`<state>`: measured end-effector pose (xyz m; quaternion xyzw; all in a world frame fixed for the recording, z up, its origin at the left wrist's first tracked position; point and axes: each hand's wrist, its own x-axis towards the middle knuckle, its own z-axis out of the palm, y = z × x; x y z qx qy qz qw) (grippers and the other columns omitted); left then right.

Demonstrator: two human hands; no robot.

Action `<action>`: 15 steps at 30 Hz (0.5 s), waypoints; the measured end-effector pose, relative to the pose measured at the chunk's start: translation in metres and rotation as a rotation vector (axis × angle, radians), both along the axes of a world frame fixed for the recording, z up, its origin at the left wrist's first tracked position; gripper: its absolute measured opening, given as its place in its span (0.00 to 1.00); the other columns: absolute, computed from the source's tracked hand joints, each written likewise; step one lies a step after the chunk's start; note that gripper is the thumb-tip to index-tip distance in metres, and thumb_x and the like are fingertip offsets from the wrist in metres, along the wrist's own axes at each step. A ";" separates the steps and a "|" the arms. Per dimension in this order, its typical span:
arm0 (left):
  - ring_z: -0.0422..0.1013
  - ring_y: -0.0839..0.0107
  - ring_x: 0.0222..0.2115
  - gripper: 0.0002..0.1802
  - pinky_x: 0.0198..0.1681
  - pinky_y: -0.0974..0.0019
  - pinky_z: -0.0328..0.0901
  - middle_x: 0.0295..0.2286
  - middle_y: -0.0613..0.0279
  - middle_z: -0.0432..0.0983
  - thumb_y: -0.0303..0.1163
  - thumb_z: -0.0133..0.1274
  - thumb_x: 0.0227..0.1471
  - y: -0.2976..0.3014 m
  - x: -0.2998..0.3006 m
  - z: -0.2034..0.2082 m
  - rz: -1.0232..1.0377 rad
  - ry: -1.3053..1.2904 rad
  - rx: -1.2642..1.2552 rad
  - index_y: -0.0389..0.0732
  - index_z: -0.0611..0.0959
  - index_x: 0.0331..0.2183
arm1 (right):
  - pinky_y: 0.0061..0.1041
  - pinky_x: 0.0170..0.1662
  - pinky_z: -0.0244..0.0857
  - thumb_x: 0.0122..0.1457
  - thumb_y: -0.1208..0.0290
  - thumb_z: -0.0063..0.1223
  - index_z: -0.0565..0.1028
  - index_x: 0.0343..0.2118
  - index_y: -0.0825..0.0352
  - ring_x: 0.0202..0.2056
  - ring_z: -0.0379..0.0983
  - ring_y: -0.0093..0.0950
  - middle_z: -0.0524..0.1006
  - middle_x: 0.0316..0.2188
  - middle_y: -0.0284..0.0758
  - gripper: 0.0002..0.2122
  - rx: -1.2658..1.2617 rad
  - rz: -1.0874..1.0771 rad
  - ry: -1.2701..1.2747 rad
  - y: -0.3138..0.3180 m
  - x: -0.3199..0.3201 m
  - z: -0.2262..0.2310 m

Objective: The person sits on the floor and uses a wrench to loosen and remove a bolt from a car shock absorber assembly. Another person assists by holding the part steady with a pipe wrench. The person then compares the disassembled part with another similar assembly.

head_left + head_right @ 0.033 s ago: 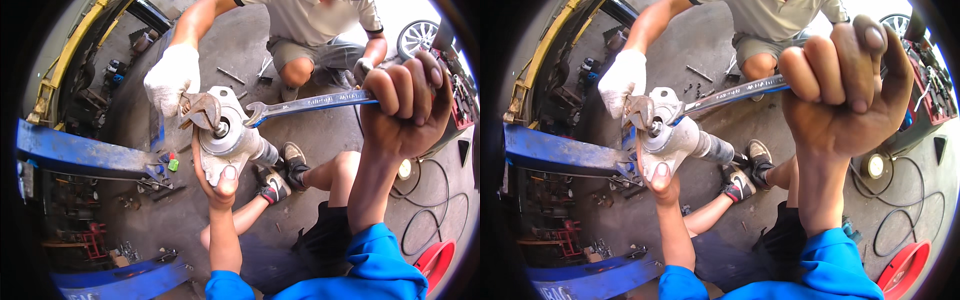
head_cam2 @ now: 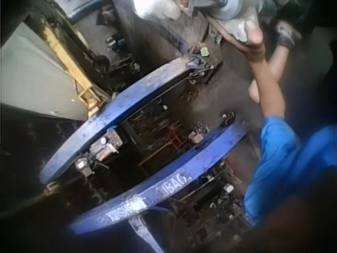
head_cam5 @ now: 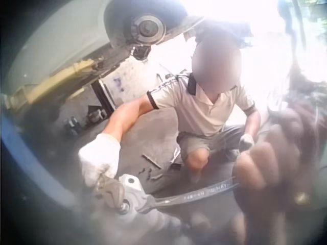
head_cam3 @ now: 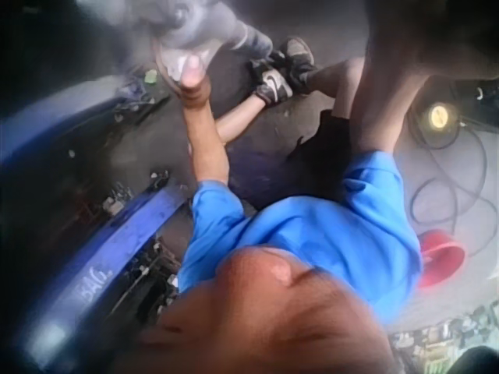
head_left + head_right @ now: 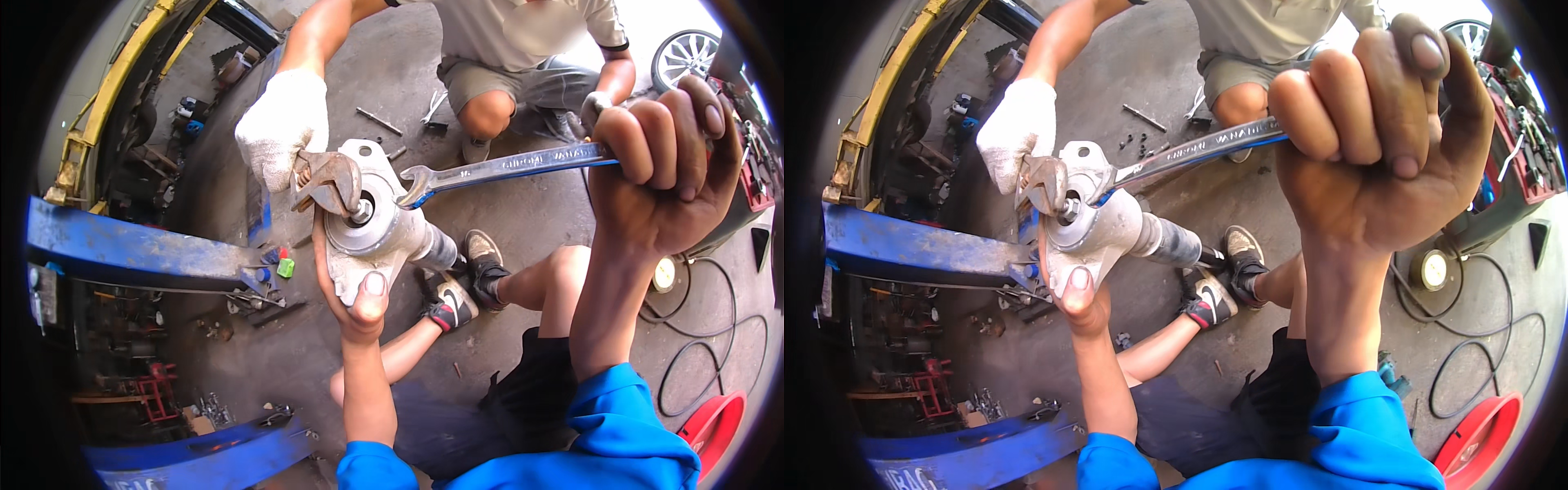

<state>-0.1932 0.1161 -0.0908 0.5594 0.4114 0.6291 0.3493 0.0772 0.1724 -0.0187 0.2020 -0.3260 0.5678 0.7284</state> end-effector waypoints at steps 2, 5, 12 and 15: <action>0.58 0.55 0.61 0.61 0.63 0.55 0.54 0.60 0.44 0.57 0.48 0.59 0.38 0.001 -0.002 -0.003 0.013 0.002 -0.006 0.28 0.51 0.65 | 0.12 0.19 0.44 0.64 0.70 0.46 0.66 0.30 0.60 0.10 0.46 0.12 0.58 0.10 0.19 0.05 -0.040 0.026 0.028 0.007 -0.001 -0.012; 0.58 0.55 0.61 0.62 0.63 0.54 0.54 0.60 0.44 0.57 0.50 0.59 0.37 0.002 -0.004 -0.005 0.031 -0.004 -0.012 0.28 0.51 0.65 | 0.12 0.19 0.44 0.62 0.71 0.48 0.66 0.30 0.60 0.10 0.46 0.12 0.58 0.10 0.19 0.05 -0.078 0.088 0.040 0.013 0.000 -0.024; 0.60 0.55 0.59 0.61 0.62 0.53 0.55 0.59 0.46 0.60 0.53 0.57 0.35 0.008 -0.001 -0.003 0.027 -0.002 -0.034 0.32 0.54 0.65 | 0.13 0.17 0.44 0.60 0.73 0.48 0.66 0.29 0.62 0.09 0.49 0.12 0.59 0.10 0.20 0.05 -0.014 0.221 0.088 0.028 -0.007 -0.032; 0.62 0.54 0.58 0.61 0.61 0.53 0.56 0.57 0.47 0.61 0.55 0.55 0.34 0.009 -0.001 -0.004 0.033 0.019 -0.028 0.33 0.55 0.65 | 0.20 0.30 0.46 0.62 0.70 0.47 0.66 0.32 0.61 0.18 0.54 0.15 0.61 0.14 0.21 0.04 -0.113 0.866 0.459 0.031 -0.004 -0.036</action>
